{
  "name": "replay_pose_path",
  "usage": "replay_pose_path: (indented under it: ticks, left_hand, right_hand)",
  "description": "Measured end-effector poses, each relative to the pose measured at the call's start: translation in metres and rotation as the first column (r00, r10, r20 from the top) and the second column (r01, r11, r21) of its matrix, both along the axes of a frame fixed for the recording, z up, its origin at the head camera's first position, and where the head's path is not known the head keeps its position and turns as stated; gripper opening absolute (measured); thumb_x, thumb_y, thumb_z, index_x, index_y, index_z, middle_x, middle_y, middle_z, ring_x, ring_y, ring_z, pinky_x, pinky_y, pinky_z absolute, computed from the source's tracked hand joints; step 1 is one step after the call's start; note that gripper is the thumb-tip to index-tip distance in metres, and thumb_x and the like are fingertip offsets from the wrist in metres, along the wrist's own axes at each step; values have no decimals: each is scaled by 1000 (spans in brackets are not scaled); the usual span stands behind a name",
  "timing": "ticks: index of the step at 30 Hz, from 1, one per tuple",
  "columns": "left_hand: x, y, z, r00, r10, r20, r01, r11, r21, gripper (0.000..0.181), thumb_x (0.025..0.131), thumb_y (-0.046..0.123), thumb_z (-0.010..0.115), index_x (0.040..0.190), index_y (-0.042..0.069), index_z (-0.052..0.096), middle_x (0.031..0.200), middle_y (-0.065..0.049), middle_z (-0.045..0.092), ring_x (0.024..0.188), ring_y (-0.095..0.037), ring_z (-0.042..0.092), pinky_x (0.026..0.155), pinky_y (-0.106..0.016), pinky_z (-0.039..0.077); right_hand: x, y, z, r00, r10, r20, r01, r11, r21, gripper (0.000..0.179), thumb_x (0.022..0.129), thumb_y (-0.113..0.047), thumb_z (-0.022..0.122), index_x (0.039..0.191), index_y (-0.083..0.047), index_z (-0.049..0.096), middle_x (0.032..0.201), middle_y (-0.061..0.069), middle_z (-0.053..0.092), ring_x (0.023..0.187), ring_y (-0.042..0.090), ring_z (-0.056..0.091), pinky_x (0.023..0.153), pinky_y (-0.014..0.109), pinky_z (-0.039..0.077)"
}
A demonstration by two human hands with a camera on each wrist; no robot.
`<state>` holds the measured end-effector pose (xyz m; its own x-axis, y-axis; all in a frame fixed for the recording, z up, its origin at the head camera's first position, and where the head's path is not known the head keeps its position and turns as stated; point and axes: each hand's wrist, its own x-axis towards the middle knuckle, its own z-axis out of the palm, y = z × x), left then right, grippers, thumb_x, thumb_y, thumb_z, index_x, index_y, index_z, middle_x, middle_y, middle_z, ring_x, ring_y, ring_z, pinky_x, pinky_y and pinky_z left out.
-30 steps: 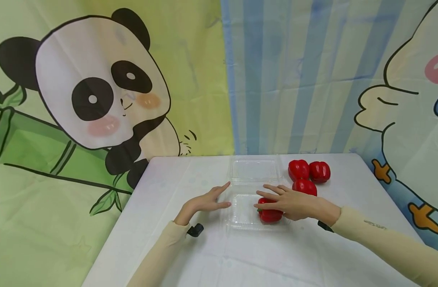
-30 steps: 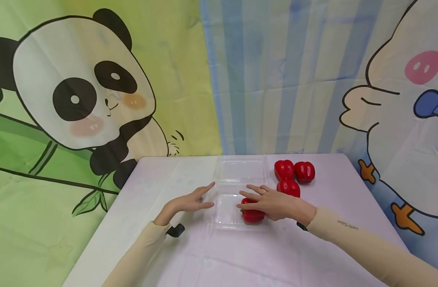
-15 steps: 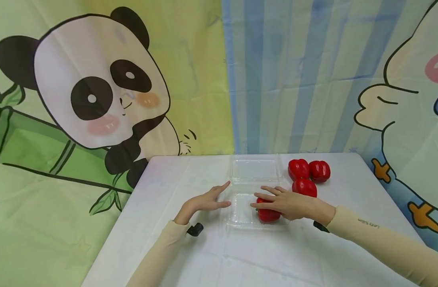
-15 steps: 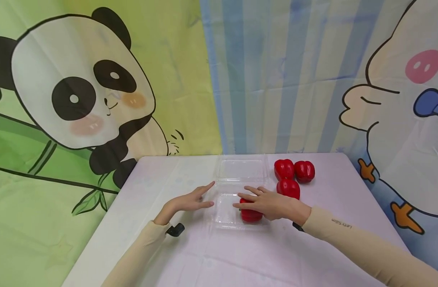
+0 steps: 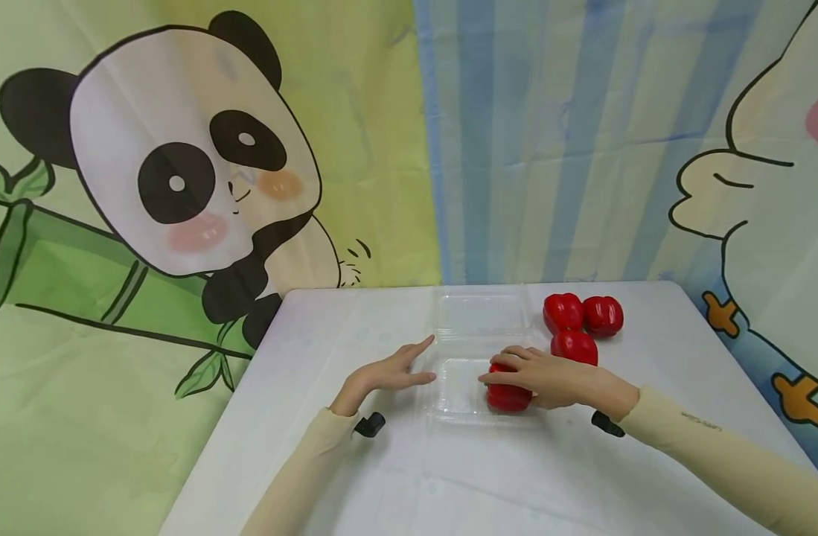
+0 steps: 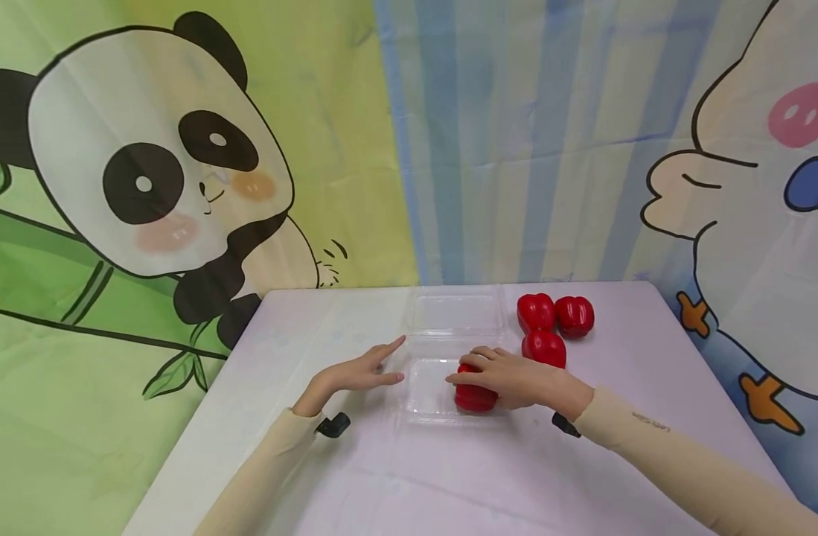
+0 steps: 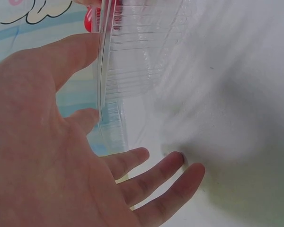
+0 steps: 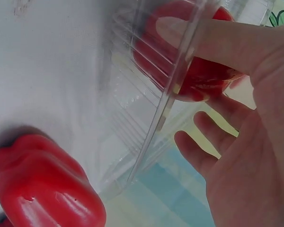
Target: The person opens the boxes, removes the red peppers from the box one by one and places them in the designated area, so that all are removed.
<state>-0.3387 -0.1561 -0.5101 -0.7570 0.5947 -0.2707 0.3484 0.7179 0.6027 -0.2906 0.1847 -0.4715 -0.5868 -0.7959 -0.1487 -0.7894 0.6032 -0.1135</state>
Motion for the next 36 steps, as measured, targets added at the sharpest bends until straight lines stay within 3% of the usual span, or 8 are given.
replay_pose_path:
  ticks: [22, 36]
  left_hand:
    - [-2, 2, 3, 1000, -1, 15, 1, 1000, -11, 85, 98, 54, 55, 164, 25, 8, 166, -18, 16, 155, -35, 16, 120, -59, 24]
    - [-3, 2, -3, 1000, 2, 3, -2, 1000, -6, 87, 97, 58, 54, 164, 26, 8, 166, -17, 17, 154, -34, 19, 119, -59, 27]
  right_hand:
    - [-1, 10, 0, 999, -47, -2, 47, 996, -74, 101, 69, -18, 93, 153, -32, 40, 148, 8, 46, 137, 31, 40, 88, 44, 59]
    - [-2, 18, 7, 997, -80, -20, 77, 991, -112, 100, 68, -20, 93, 152, -33, 40, 145, 10, 47, 134, 31, 42, 86, 45, 59]
